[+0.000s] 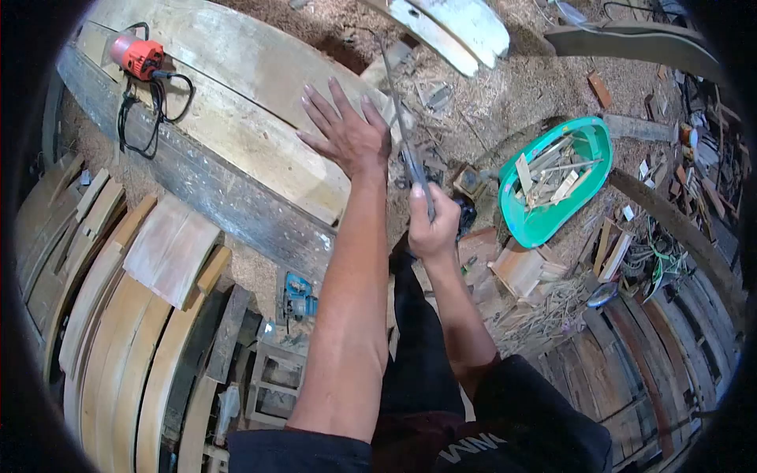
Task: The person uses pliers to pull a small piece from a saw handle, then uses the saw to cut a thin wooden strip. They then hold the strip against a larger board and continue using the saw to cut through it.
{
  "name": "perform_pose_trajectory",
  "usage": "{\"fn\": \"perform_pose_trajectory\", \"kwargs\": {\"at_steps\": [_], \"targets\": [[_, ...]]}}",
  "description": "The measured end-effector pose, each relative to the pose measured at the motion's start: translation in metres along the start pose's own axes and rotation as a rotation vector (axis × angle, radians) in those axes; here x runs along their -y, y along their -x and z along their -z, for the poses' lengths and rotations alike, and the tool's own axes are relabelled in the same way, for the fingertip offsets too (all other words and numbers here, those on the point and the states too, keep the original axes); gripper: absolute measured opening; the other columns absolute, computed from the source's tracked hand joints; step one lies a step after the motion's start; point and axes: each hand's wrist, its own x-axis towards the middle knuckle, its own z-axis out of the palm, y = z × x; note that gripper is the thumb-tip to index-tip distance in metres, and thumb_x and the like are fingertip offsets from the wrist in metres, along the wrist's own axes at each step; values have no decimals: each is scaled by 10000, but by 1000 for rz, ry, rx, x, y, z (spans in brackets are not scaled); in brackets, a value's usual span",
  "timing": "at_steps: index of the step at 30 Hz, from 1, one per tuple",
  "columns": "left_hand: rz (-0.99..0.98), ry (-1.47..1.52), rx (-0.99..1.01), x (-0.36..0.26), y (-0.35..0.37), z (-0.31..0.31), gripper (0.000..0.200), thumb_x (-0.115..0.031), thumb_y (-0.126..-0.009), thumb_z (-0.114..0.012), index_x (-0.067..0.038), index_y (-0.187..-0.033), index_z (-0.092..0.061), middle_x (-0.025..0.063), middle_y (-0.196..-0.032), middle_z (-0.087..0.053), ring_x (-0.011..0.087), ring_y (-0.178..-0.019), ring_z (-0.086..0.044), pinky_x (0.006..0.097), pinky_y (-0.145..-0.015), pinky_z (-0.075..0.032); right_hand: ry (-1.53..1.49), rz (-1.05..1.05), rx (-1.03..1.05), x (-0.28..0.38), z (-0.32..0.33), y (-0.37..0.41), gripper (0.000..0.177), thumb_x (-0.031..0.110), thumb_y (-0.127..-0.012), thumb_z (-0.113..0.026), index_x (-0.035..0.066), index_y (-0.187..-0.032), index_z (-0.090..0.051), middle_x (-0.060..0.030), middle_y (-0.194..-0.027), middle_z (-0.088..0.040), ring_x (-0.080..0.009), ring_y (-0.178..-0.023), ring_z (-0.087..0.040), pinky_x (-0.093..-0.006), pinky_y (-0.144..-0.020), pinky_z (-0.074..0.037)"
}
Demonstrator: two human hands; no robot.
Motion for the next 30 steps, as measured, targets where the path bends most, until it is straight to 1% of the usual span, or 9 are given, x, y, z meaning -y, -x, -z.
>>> {"fn": "perform_pose_trajectory", "kwargs": {"at_steps": [7,11,12,16,20,23,25,27,30], "targets": [[7,6,0,0,-2,0,656,-421,-959,-468,-177,-1542,-294,167,-1630,-155,340,-1514,-108,668,-1143,-21,-24,14,19,-14,-3,-9,280,186,-951,-570,13,-732,-543,-50,-529,-449,-95,-495,-446,-303,-468,-374],[6,-24,19,1,-2,0,664,-419,-961,-469,-180,-1549,-273,165,-1633,-141,337,-1516,-96,666,-1144,-15,29,87,29,-26,22,46,275,175,-957,-562,15,-734,-539,-55,-529,-452,-110,-489,-454,-304,-472,-378],[4,-28,15,1,-3,-1,666,-418,-961,-469,-181,-1550,-268,165,-1634,-139,337,-1516,-95,665,-1145,-14,25,86,39,-30,27,48,285,185,-955,-571,12,-732,-535,-47,-529,-436,-92,-499,-438,-296,-473,-372],[10,-9,18,0,-1,-1,655,-412,-968,-459,-185,-1551,-266,162,-1635,-134,336,-1516,-96,664,-1147,-11,-54,-42,57,-22,11,-7,278,197,-941,-582,3,-744,-555,-26,-542,-422,-63,-524,-409,-283,-470,-357],[6,-6,13,0,-3,-1,642,-408,-971,-455,-186,-1546,-275,162,-1635,-134,336,-1516,-96,666,-1146,-11,-19,47,82,-36,22,39,241,195,-940,-584,-6,-807,-600,-38,-551,-446,-73,-530,-421,-282,-477,-361],[6,8,2,1,-4,-2,632,-403,-972,-455,-184,-1541,-288,164,-1634,-139,338,-1515,-96,669,-1144,-15,-22,55,53,-27,23,34,234,183,-939,-581,0,-793,-589,-50,-553,-460,-78,-530,-438,-286,-482,-370],[8,15,0,0,-2,-1,628,-405,-973,-454,-182,-1539,-296,165,-1633,-144,339,-1515,-95,669,-1145,-20,-2,-7,77,-22,12,5,235,160,-944,-568,12,-762,-562,-56,-548,-469,-82,-511,-453,-302,-477,-383],[4,25,-3,0,-1,1,626,-411,-974,-451,-180,-1537,-303,166,-1631,-149,338,-1516,-94,667,-1146,-24,-21,-49,51,-15,7,3,239,172,-939,-572,12,-762,-578,-61,-545,-480,-87,-504,-461,-299,-477,-389],[-4,8,-14,1,-2,-4,627,-428,-972,-455,-171,-1528,-321,168,-1627,-166,334,-1515,-104,670,-1145,-26,15,48,55,-27,23,52,239,186,-928,-581,8,-770,-596,-75,-542,-490,-108,-488,-490,-302,-481,-405]]}}
